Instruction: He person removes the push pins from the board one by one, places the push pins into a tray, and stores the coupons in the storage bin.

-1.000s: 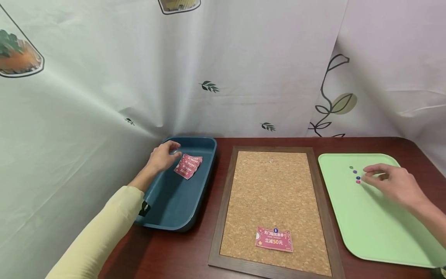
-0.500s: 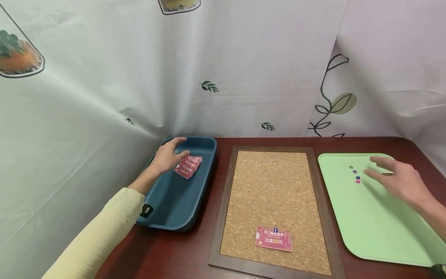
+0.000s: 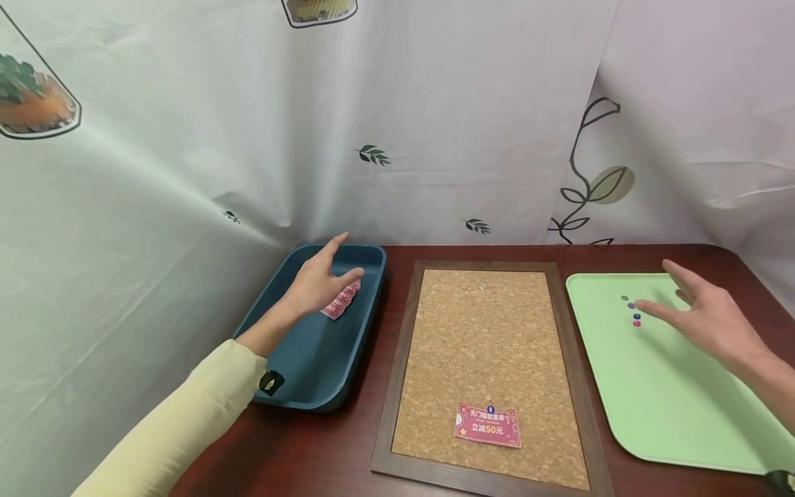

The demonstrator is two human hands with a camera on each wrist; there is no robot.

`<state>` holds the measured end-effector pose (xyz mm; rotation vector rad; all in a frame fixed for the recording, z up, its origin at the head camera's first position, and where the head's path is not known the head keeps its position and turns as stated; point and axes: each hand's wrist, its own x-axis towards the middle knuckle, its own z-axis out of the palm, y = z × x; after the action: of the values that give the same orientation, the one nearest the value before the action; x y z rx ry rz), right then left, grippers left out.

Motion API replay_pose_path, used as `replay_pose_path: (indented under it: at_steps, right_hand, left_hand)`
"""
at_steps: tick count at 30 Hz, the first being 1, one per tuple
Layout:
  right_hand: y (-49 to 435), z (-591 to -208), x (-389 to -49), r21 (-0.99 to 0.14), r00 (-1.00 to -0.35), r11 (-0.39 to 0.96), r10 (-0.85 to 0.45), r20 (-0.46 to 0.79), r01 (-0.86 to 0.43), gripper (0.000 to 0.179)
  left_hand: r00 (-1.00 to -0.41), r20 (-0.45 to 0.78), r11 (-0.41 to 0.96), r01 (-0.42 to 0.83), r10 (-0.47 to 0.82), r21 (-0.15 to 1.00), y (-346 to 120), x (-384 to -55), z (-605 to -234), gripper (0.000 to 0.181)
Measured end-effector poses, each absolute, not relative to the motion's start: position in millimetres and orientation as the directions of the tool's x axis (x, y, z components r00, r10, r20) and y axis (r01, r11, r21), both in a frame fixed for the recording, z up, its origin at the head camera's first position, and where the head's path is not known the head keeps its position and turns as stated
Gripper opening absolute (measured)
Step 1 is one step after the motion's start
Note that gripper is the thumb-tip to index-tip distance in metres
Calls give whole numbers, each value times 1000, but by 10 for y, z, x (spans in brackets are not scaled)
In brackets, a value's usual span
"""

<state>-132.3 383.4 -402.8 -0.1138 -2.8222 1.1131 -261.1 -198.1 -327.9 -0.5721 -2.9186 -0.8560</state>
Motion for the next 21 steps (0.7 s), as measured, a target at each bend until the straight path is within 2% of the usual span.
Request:
replay_pose_path:
  at_steps: [10, 16, 21]
  right_hand:
    - [3579, -3970, -1302, -731, -993, 680, 40, 112, -55, 97]
    - [3404, -3942, -1278, -737, -984, 661, -10, 180, -142, 93]
    - [3239, -3917, -1275, -729, -983, 666, -31, 182, -156, 91]
  left_hand:
    - [-920, 90, 698, 350, 380, 625, -1782, -2427, -3275, 88]
    - [-897, 124, 683, 407, 424, 607, -1672, -2327, -3315, 84]
    - [-874, 131, 659, 444, 468, 606, -1591, -2250, -3341, 84]
